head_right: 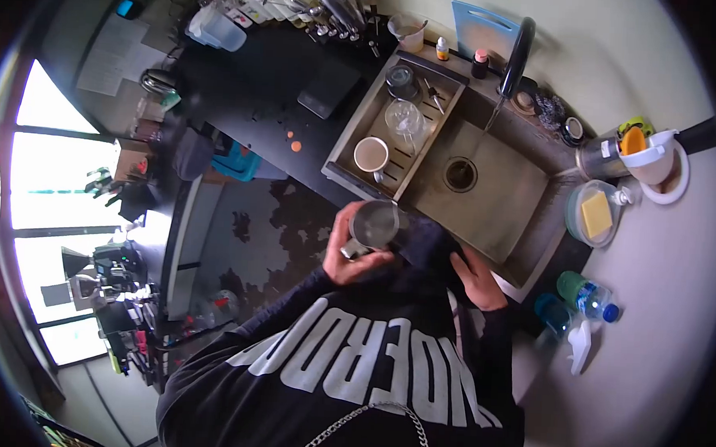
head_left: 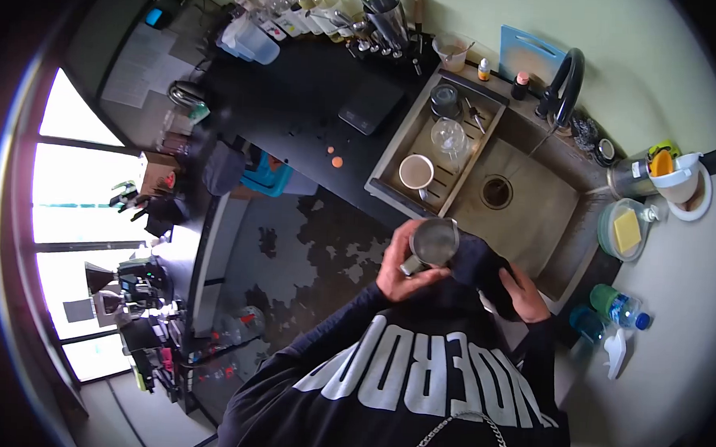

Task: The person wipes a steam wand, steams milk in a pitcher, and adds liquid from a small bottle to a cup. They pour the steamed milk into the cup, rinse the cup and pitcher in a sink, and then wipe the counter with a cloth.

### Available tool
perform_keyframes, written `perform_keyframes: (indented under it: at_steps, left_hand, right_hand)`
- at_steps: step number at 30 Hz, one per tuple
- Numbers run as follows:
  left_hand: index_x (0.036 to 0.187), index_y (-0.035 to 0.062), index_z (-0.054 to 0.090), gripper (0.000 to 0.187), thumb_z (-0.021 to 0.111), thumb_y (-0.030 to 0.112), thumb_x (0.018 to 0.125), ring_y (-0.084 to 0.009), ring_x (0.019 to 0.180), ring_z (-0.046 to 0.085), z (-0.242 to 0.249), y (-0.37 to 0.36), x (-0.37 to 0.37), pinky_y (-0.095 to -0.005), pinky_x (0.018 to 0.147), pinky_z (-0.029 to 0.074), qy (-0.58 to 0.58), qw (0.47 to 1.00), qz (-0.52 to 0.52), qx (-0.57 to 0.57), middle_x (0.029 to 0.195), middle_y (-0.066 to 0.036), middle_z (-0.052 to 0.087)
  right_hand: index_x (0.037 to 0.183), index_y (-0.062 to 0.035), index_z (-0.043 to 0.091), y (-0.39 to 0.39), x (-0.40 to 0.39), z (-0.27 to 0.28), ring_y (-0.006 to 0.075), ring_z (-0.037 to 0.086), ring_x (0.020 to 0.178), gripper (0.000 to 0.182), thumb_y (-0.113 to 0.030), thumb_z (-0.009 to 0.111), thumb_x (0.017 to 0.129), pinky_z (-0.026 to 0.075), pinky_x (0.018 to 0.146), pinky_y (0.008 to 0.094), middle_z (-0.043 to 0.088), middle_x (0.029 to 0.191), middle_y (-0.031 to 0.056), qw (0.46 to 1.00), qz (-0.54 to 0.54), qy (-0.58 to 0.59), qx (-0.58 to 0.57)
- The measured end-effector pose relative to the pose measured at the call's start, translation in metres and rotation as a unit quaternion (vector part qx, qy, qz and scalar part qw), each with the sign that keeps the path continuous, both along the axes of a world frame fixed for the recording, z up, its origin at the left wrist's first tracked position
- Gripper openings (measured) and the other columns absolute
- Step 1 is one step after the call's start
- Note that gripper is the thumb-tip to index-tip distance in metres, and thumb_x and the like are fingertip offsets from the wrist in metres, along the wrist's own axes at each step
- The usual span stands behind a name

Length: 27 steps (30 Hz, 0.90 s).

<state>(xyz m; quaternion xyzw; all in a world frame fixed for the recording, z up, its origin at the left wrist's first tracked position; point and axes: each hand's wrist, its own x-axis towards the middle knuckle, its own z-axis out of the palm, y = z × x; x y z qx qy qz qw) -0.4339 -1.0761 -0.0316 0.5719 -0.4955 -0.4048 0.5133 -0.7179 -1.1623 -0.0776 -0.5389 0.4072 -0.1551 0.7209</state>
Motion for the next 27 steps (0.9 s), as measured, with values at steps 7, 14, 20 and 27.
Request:
perform_keyframes:
  at_steps: [7,14,20,27]
  left_hand:
    - [0.148,-0.0014,0.034,0.088,0.084,0.015,0.078,-0.0244,0.130,0.052,0.030,0.054,0.044,-0.0372,0.109,0.040,0.004,0.991,0.067,-0.119,0.142,-0.014,0.049]
    - [0.149,-0.0038,0.036,0.094,0.082,0.036,0.077,-0.0274,0.132,0.048,0.041,0.153,0.085,-0.0389,0.110,0.038,0.119,0.980,0.111,-0.117,0.140,-0.016,0.051]
    - [0.147,-0.0044,0.037,0.097,0.087,0.034,0.073,-0.0286,0.126,0.054,0.071,0.213,0.151,-0.0388,0.110,0.040,-0.182,0.966,0.044,-0.179,0.139,-0.016,0.052]
    - [0.151,0.0028,0.032,0.084,0.078,0.031,0.087,-0.0268,0.112,0.061,0.012,0.266,0.188,-0.0411,0.103,0.047,-0.207,0.899,0.311,-0.227,0.128,-0.013,0.057]
  right_hand:
    - [0.137,0.0000,0.056,0.021,0.092,0.065,0.0306,0.052,0.131,0.056,-0.014,0.067,0.084,0.034,0.114,0.0401,0.059,0.137,0.0168,0.954,0.090,-0.284,0.024]
    - [0.128,-0.0014,0.060,0.135,0.238,0.062,0.0334,0.053,0.126,0.067,-0.030,0.087,0.074,0.038,0.109,0.0446,0.056,0.132,0.0223,0.861,0.023,-0.345,-0.372]
    - [0.130,-0.0003,0.058,0.203,0.270,0.035,0.0329,0.050,0.131,0.067,-0.044,0.077,0.083,0.039,0.109,0.0446,0.053,0.139,0.0211,0.914,-0.029,-0.370,-0.166]
    - [0.134,-0.0006,0.055,0.222,0.405,0.042,0.0331,0.049,0.131,0.062,-0.043,0.068,0.090,0.041,0.108,0.0441,0.053,0.139,0.0193,0.909,-0.041,-0.335,-0.244]
